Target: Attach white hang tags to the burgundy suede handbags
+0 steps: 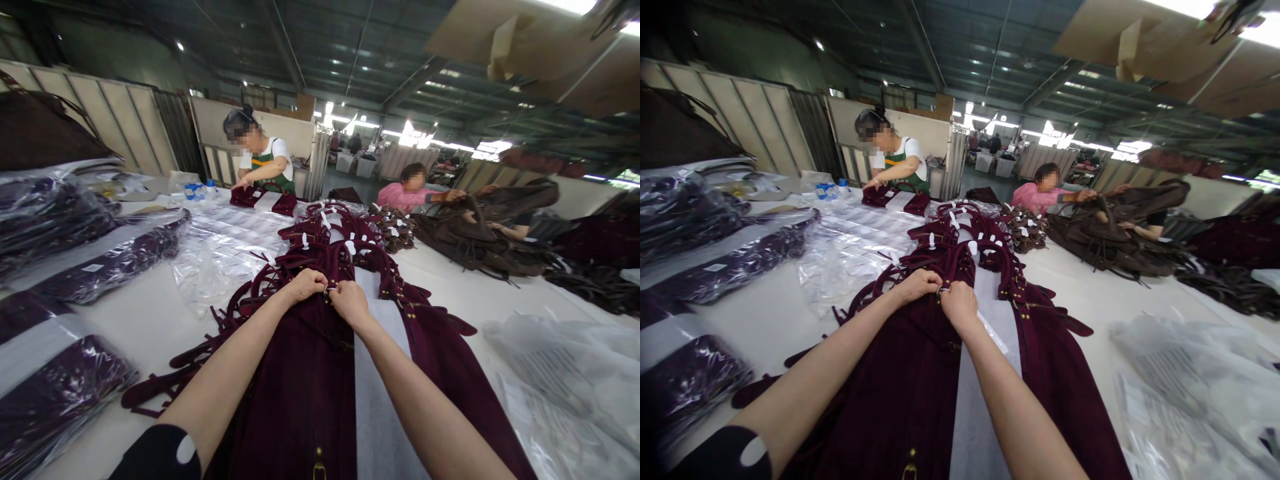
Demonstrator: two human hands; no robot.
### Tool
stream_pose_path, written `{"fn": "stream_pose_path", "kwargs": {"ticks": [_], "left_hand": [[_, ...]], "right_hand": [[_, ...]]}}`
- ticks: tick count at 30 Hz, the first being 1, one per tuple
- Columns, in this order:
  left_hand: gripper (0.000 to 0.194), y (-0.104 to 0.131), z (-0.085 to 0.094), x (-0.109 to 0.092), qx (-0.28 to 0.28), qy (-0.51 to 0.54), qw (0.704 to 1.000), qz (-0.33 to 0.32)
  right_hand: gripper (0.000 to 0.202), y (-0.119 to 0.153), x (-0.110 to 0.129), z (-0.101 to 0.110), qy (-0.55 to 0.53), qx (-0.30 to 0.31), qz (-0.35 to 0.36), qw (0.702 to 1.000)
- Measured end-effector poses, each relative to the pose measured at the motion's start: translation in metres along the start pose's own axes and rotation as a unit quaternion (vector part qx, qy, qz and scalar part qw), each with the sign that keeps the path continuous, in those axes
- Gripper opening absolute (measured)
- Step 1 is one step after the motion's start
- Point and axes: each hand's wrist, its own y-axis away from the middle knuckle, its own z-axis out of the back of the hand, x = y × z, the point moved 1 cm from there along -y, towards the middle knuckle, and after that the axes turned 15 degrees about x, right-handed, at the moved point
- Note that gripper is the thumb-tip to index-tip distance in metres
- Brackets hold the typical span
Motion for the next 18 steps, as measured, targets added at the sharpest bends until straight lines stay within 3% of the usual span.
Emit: {"fn": "stream_pose_path", "kwargs": {"ticks": [5,9,13,16,18], "left_hand": [[0.012,0.010,0.005,-0.001,-0.061,-0.009,0.998,0.009],[0.012,0.022,0.010,-0.001,-0.100,0.009,0.995,0.020],[0.009,0.033,0.011,-0.005,-0.117,0.122,0.985,0.026],[0.008,0.041,0.010,-0.011,-0.117,0.180,0.976,0.024],[0.007,0.045,0.011,-0.013,-0.125,0.177,0.976,0.022]], "right_hand": [[0.014,0.009,-0.012,0.020,-0.019,0.066,0.058,0.996],[0.023,0.016,-0.022,0.026,-0.022,0.073,0.061,0.995],[0.026,0.018,-0.024,0.021,-0.021,0.032,0.088,0.995],[0.022,0.014,-0.017,0.014,-0.023,-0.021,0.152,0.988],[0.020,0.009,-0.010,0.008,-0.033,-0.021,0.197,0.980]]}}
